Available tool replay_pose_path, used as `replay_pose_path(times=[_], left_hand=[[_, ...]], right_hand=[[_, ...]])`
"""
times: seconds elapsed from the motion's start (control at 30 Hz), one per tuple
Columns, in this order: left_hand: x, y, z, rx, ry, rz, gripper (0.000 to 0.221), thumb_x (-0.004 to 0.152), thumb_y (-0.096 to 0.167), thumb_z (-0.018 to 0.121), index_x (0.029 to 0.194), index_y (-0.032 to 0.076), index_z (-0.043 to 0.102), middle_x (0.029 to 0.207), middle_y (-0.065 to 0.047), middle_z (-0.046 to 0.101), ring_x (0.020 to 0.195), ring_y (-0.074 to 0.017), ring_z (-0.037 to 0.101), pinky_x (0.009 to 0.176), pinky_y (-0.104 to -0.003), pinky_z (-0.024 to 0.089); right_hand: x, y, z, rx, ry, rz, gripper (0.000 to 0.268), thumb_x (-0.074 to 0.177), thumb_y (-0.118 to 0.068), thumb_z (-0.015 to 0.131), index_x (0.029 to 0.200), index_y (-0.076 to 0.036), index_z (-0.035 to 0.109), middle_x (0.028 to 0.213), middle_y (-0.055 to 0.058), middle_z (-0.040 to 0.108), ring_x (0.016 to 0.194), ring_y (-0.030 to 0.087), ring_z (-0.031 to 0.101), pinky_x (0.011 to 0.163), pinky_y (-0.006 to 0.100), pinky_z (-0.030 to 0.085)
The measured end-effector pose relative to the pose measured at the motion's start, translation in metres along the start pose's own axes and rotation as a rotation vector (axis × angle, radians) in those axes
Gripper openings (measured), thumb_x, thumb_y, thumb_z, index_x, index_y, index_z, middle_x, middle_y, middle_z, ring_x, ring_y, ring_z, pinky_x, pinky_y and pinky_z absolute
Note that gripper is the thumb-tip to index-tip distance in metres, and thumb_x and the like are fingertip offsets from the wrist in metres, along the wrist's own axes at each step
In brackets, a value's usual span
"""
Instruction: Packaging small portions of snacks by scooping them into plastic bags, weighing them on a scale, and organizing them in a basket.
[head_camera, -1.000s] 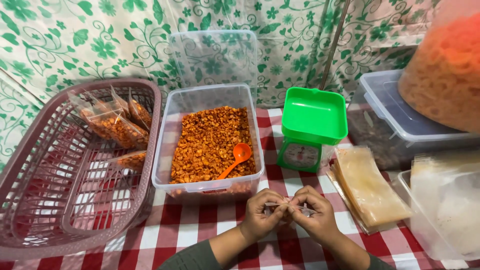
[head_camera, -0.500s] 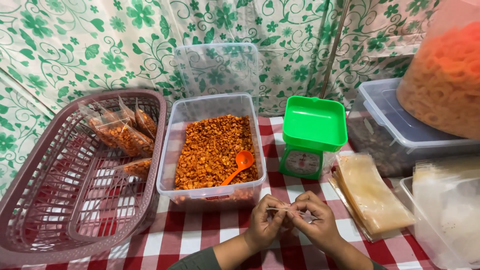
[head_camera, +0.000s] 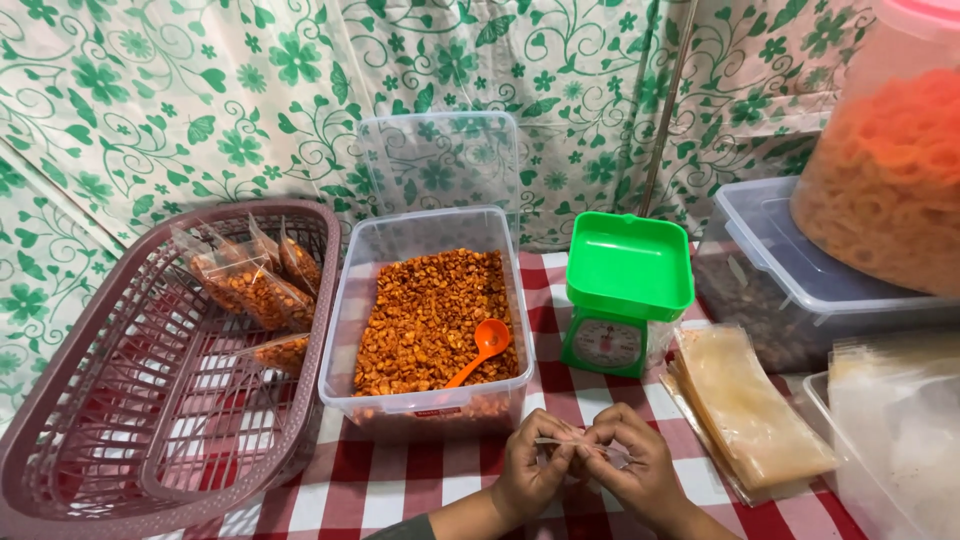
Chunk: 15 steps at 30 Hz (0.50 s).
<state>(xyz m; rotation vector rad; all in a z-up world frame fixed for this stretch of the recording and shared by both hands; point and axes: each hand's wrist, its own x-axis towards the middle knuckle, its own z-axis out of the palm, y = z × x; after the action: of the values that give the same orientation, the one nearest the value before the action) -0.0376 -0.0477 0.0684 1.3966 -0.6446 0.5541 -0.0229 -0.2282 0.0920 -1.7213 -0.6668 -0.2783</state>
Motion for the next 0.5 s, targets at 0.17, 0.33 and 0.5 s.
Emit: replay_pose_path(times=[0.17,0.33,0.5], left_hand=[[0.001,0.007,0.001,0.017,0.004,-0.042,0.024,0.104,0.031,0.058,0.103,0.008,0.059,0.097,-0.013,0.064,0.089,-0.0249,0.07,0.08,-0.035,0.059],[-0.005,-0.005,0.001,0.034,0.014,0.008,0.026,0.106,0.033,0.057,0.103,0.008,0.058,0.096,-0.01,0.062,0.09,-0.0262,0.07,0.083,-0.037,0.059],[-0.007,-0.015,-0.002,0.009,-0.009,0.032,0.028,0.106,0.034,0.058,0.101,0.006,0.058,0.094,-0.012,0.063,0.092,-0.0295,0.072,0.084,-0.04,0.061]], right_hand=[[-0.001,0.006,0.002,-0.014,0.018,-0.037,0.012,0.084,-0.019,0.08,0.09,-0.009,0.082,0.085,0.003,0.065,0.077,0.015,0.068,0.07,0.026,0.056],[0.002,0.005,0.002,-0.022,0.019,-0.099,0.01,0.085,-0.017,0.079,0.085,-0.007,0.078,0.083,0.005,0.065,0.073,0.015,0.068,0.069,0.026,0.057],[0.004,0.011,-0.001,-0.003,-0.03,-0.11,0.015,0.087,-0.023,0.077,0.083,-0.008,0.077,0.084,0.006,0.065,0.075,0.016,0.067,0.069,0.026,0.055]])
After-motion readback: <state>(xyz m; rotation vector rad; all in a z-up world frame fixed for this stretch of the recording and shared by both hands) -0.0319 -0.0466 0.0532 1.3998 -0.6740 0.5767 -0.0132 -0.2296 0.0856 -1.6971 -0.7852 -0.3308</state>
